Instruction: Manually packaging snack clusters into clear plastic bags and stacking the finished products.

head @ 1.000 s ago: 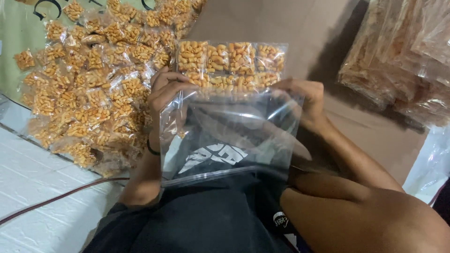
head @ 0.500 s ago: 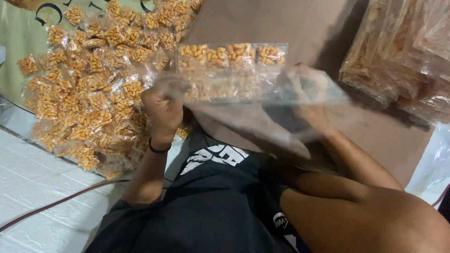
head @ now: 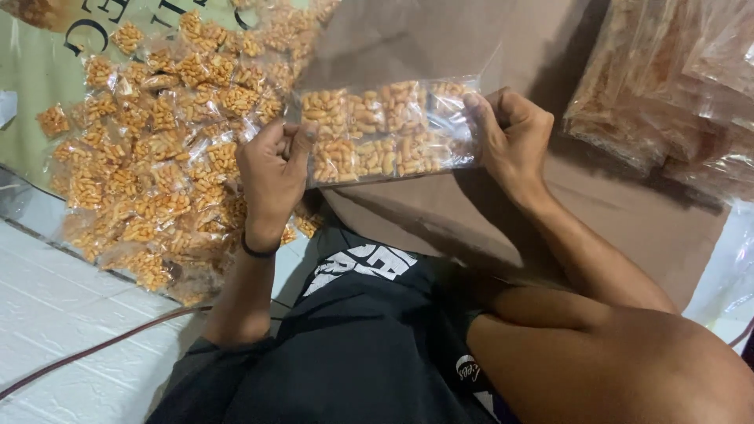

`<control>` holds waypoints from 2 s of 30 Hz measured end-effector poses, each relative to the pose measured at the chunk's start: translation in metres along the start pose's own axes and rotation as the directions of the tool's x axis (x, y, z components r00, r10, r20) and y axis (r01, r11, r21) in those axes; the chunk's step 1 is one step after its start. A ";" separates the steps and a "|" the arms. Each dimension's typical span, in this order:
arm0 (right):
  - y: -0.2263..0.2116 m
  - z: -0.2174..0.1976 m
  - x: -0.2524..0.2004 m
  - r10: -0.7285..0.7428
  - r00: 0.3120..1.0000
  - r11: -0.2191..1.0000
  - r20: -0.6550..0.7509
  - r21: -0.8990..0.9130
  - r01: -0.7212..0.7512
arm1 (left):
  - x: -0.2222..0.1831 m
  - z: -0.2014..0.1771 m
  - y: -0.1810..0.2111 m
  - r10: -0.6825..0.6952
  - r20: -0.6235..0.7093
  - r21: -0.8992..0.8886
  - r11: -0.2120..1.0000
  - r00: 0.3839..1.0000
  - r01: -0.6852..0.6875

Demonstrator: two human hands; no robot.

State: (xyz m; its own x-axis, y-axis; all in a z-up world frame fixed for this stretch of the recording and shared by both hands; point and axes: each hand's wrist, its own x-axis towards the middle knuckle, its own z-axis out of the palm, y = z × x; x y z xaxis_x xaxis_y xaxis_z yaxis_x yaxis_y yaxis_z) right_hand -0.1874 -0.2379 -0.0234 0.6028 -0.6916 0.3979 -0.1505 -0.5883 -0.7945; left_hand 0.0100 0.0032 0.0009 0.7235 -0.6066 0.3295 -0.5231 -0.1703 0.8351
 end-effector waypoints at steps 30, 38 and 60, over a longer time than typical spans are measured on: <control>-0.002 -0.026 0.046 0.147 0.913 0.989 0.380 -0.056 -0.135 | 0.061 0.011 -0.030 0.217 0.253 0.145 0.955 0.943 -0.259; 0.006 -0.032 0.047 0.246 0.781 0.889 0.574 0.188 -0.418 | 0.062 0.001 -0.023 0.147 0.321 0.183 0.960 0.936 -0.213; -0.027 -0.065 0.034 -0.259 0.839 0.925 0.478 0.372 0.073 | 0.046 -0.007 -0.005 0.516 0.265 -0.141 0.857 0.815 -0.497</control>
State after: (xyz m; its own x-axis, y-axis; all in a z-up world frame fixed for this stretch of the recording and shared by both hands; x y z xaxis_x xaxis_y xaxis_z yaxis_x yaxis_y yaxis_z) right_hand -0.2137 -0.2724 0.0415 0.9195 -0.2277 0.3203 0.1967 -0.4391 -0.8766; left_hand 0.0487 -0.0184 0.0143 0.2002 -0.7879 0.5824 -0.7440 0.2645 0.6136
